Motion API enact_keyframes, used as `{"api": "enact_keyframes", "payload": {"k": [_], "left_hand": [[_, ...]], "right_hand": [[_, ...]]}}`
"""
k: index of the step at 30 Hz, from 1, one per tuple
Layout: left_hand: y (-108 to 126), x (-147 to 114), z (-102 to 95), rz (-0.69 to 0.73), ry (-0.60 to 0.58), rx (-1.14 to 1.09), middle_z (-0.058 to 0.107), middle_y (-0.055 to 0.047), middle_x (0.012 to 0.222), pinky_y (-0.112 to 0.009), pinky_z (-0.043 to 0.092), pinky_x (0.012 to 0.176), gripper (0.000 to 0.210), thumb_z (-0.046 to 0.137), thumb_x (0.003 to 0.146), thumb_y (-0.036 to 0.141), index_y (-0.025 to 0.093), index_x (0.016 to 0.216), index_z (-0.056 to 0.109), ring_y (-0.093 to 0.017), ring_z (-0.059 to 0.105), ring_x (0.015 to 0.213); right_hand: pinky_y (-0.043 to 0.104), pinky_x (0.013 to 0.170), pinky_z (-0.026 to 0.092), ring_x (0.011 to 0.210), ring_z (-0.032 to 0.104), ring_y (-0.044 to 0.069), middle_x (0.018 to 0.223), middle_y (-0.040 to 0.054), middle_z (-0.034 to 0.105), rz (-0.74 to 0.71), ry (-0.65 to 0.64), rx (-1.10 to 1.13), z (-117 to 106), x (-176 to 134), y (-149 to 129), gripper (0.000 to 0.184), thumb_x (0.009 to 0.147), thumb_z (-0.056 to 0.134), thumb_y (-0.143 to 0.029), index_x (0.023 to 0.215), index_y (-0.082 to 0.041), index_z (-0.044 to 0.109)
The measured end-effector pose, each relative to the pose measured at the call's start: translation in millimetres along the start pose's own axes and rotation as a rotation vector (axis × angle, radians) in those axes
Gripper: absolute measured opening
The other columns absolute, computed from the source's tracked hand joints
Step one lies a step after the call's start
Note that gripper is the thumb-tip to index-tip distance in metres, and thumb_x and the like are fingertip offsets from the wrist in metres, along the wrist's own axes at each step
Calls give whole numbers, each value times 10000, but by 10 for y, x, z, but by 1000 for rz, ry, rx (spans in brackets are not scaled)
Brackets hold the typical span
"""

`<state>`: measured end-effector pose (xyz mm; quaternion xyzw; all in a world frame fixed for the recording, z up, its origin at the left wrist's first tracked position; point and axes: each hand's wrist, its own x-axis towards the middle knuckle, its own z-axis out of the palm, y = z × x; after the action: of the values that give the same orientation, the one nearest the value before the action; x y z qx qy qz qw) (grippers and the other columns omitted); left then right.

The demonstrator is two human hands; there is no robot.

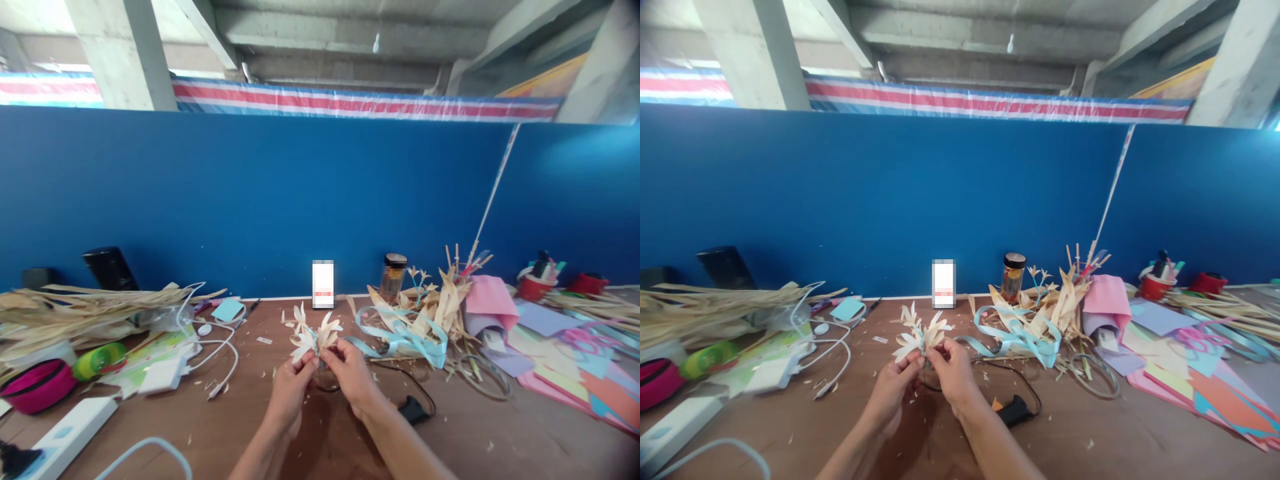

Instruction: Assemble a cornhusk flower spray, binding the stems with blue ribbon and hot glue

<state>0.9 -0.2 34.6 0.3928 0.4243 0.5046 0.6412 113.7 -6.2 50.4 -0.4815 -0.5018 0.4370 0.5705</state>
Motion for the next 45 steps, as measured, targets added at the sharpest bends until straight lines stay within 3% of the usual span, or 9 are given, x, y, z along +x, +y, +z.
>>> {"api": "enact_keyframes", "payload": {"k": [12,18,26,33,45], "left_hand": [[26,-19,14,-73,-1,-275,413,81,459,-140,325,418,197,727,569,253,135,654,595,-31,366,413],[14,21,-42,-137,-3,-293,441,71,493,-133,382,433,205,728,585,249,136,704,603,-27,404,425],[19,27,-34,-122,31,-276,458,78,485,-127,381,429,226,743,555,265,149,684,598,-26,425,413],[4,26,-28,-84,23,-277,443,70,458,-146,363,424,218,728,563,274,136,568,559,-39,417,411],[11,24,-36,-54,-10,-251,519,25,511,-177,407,497,198,735,559,278,113,593,632,-66,471,474]], "right_hand": [[214,569,379,588,476,120,634,-6,569,-24,-49,17,13,4,-22,191,729,571,-341,705,-153,585],[212,554,365,557,458,111,574,-26,523,-26,-80,6,1,-10,-68,174,747,546,-306,664,-155,577],[231,604,395,627,529,142,624,-8,594,-45,-129,42,7,-11,-23,198,735,565,-342,679,-154,589],[222,565,388,595,515,136,615,-5,594,-60,-41,-36,26,-11,31,209,699,602,-349,649,-146,582],[212,520,373,555,496,124,582,-4,580,-70,38,-107,37,-5,79,200,694,598,-330,638,-139,579]]}}
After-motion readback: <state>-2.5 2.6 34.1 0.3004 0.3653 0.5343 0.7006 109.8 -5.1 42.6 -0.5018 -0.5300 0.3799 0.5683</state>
